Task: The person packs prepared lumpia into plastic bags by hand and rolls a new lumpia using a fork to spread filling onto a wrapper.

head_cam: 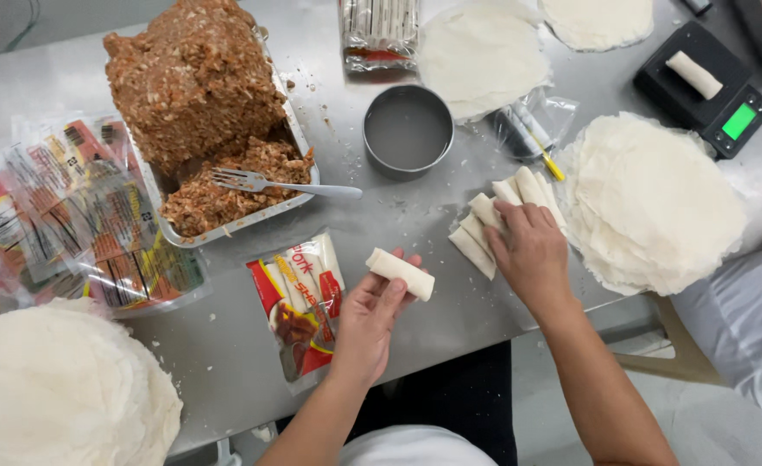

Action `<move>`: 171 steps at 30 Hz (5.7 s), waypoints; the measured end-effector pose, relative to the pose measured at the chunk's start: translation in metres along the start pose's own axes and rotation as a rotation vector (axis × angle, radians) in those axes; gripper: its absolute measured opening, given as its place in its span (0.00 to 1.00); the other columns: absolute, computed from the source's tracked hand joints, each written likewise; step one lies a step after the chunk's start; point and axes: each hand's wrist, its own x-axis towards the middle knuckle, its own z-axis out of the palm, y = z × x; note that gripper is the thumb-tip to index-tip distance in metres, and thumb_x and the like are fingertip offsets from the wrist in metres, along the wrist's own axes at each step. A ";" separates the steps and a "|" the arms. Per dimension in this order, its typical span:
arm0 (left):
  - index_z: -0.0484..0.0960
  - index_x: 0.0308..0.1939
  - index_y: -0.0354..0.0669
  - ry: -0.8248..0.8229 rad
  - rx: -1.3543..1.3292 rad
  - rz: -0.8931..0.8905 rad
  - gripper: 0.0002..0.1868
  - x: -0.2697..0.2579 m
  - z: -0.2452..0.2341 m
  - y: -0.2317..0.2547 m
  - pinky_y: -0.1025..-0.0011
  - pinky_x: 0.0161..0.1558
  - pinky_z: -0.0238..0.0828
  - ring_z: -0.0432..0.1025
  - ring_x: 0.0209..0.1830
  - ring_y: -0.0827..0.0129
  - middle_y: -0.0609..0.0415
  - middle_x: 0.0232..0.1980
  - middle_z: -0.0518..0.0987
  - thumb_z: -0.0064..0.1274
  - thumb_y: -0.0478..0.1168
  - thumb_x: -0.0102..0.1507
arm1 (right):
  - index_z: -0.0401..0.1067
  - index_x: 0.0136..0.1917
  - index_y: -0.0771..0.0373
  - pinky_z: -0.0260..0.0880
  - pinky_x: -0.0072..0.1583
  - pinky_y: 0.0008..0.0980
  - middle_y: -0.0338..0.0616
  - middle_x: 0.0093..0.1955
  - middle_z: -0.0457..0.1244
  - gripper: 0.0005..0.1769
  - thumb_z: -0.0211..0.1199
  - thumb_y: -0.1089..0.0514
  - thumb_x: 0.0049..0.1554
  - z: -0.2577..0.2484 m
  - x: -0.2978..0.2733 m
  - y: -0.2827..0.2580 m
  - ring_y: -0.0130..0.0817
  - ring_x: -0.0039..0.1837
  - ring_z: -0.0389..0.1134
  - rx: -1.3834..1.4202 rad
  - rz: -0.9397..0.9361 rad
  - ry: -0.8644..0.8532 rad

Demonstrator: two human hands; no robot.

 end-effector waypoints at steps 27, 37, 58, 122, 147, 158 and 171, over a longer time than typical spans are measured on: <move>0.82 0.56 0.36 -0.316 0.136 -0.168 0.19 -0.038 -0.052 0.020 0.75 0.54 0.76 0.77 0.49 0.76 0.55 0.51 0.84 0.63 0.37 0.62 | 0.75 0.66 0.59 0.70 0.54 0.30 0.43 0.52 0.64 0.22 0.58 0.51 0.61 -0.042 -0.055 -0.106 0.34 0.54 0.67 0.745 -0.132 -0.350; 0.75 0.66 0.35 -0.072 -0.064 -0.339 0.29 -0.035 -0.039 -0.010 0.65 0.62 0.72 0.75 0.61 0.58 0.37 0.61 0.81 0.58 0.30 0.60 | 0.78 0.62 0.61 0.69 0.52 0.29 0.39 0.47 0.68 0.16 0.66 0.62 0.60 0.014 -0.020 -0.030 0.31 0.46 0.69 0.337 0.174 -0.113; 0.82 0.47 0.39 -0.193 0.165 -0.054 0.11 -0.027 -0.052 -0.019 0.74 0.50 0.77 0.75 0.44 0.76 0.56 0.44 0.83 0.63 0.33 0.61 | 0.78 0.59 0.59 0.72 0.55 0.27 0.43 0.51 0.71 0.15 0.67 0.65 0.58 -0.026 -0.049 -0.100 0.32 0.51 0.72 0.770 -0.008 -0.196; 0.66 0.70 0.58 -0.122 1.833 0.928 0.41 -0.096 -0.136 0.059 0.39 0.80 0.29 0.42 0.83 0.48 0.49 0.80 0.56 0.59 0.71 0.61 | 0.52 0.80 0.60 0.71 0.60 0.44 0.56 0.73 0.58 0.42 0.59 0.66 0.54 0.008 -0.092 -0.048 0.47 0.62 0.65 1.385 0.802 -0.231; 0.74 0.32 0.48 0.309 1.419 0.797 0.07 -0.120 -0.134 -0.012 0.61 0.50 0.59 0.71 0.46 0.60 0.60 0.34 0.76 0.58 0.34 0.58 | 0.51 0.79 0.64 0.65 0.67 0.32 0.50 0.70 0.62 0.44 0.64 0.69 0.53 0.039 -0.136 -0.222 0.32 0.67 0.64 1.632 0.745 -0.469; 0.73 0.32 0.48 0.293 1.390 0.823 0.08 -0.123 -0.145 -0.013 0.59 0.51 0.61 0.71 0.45 0.57 0.59 0.34 0.76 0.58 0.34 0.57 | 0.72 0.64 0.64 0.68 0.65 0.30 0.42 0.61 0.70 0.25 0.66 0.63 0.53 0.064 -0.129 -0.209 0.29 0.61 0.68 1.328 0.512 -0.595; 0.71 0.37 0.48 0.142 1.333 0.807 0.12 -0.133 -0.137 -0.017 0.58 0.52 0.61 0.70 0.46 0.58 0.57 0.39 0.77 0.61 0.42 0.59 | 0.76 0.54 0.44 0.66 0.48 0.37 0.35 0.46 0.71 0.14 0.65 0.40 0.58 -0.032 -0.044 -0.110 0.36 0.47 0.71 0.128 -0.011 -0.648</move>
